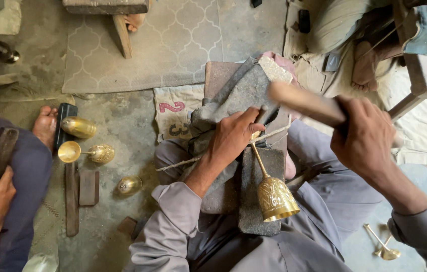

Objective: The person sits on the floor and uses a hammer and chisel to shape and decorate a brass bell resting on a stone block. They repeatedly strike the chisel to create patterns on the bell's surface while holding it steady with their left hand.

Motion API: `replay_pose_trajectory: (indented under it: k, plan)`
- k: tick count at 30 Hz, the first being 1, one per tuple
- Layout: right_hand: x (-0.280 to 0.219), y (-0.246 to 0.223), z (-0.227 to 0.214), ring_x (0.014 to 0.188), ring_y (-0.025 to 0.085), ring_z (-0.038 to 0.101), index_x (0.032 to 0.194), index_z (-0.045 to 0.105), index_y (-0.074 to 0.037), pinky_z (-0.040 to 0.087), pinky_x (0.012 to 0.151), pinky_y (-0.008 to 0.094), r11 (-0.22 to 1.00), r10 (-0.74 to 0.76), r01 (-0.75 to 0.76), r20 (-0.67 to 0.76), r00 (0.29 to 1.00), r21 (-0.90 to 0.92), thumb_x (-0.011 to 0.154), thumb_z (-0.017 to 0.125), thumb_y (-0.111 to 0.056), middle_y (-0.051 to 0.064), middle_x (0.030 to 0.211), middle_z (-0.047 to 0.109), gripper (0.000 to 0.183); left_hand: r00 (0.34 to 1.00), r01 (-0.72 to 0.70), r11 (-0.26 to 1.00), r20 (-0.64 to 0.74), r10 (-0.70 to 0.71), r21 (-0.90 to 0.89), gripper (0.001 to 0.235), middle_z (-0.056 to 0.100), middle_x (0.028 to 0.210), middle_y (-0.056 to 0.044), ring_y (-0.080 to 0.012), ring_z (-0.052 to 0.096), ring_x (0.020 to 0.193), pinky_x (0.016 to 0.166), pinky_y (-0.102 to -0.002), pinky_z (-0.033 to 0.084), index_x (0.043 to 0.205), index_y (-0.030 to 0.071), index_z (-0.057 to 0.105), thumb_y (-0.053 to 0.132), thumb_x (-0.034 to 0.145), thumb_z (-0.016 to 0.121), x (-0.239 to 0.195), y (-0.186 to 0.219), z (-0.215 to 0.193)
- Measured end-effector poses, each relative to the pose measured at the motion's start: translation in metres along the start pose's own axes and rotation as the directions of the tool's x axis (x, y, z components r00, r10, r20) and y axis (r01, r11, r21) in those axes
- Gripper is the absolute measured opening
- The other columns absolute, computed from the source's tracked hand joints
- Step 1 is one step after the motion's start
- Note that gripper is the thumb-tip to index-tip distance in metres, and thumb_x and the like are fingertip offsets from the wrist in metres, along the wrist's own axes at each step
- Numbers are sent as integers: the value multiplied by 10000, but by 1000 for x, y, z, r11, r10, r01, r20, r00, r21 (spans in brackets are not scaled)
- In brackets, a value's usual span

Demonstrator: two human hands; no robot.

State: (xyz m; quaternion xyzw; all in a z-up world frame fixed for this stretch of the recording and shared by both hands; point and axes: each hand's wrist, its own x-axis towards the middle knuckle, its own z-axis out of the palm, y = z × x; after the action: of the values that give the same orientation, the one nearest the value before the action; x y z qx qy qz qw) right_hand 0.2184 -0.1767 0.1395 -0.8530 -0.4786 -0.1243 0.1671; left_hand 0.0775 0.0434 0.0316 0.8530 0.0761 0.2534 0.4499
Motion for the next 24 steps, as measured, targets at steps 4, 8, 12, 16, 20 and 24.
replay_pose_trajectory:
  k: [4,8,12,16,20,24]
  plan:
    - [10,-8,-11,881,341,672,1262,631,-78,499,730,472,958,55,18,245,968,-286,834,664,-3,150,1011,691,435,987,-38,998,-152,45,45,316,652,789,-129,-274,668,680,565,-408,522,1155,64,594,275,959,724,-14,-4,5]
    - [0,-3,-13,1019,440,648,1351,565,-25,510,850,504,998,52,-53,41,998,29,822,610,17,230,1175,660,533,1000,-25,997,-14,26,67,297,693,807,-114,-249,705,691,548,-392,531,1151,86,617,289,950,699,-5,-11,9]
    - [-28,7,1,983,451,647,1350,571,-43,512,824,506,965,241,-248,89,967,86,801,629,-1,234,1116,664,554,964,-67,997,255,76,-45,194,717,936,-145,-227,777,825,494,-324,611,1221,121,613,111,1031,575,22,-11,5]
    - [-72,2,36,957,460,646,1341,597,-59,514,823,515,919,386,-388,50,921,64,792,645,-2,237,1082,673,555,901,-164,984,418,120,72,187,772,846,-109,-251,785,822,637,-415,589,1122,138,657,64,950,643,39,-3,-5]
    - [-106,-3,57,947,392,684,1272,552,-45,518,831,471,838,500,-478,-18,866,263,790,665,-45,185,1089,710,495,856,-200,978,496,144,61,227,759,838,-96,-231,787,819,629,-399,608,1152,145,654,43,955,605,41,3,-11]
    - [-109,-12,57,976,361,682,1294,533,-33,526,849,448,875,443,-392,-145,885,285,877,694,-80,175,1123,686,450,865,-284,959,437,247,21,268,753,834,-56,-216,777,789,625,-359,609,1162,176,665,-2,983,575,31,-5,-16]
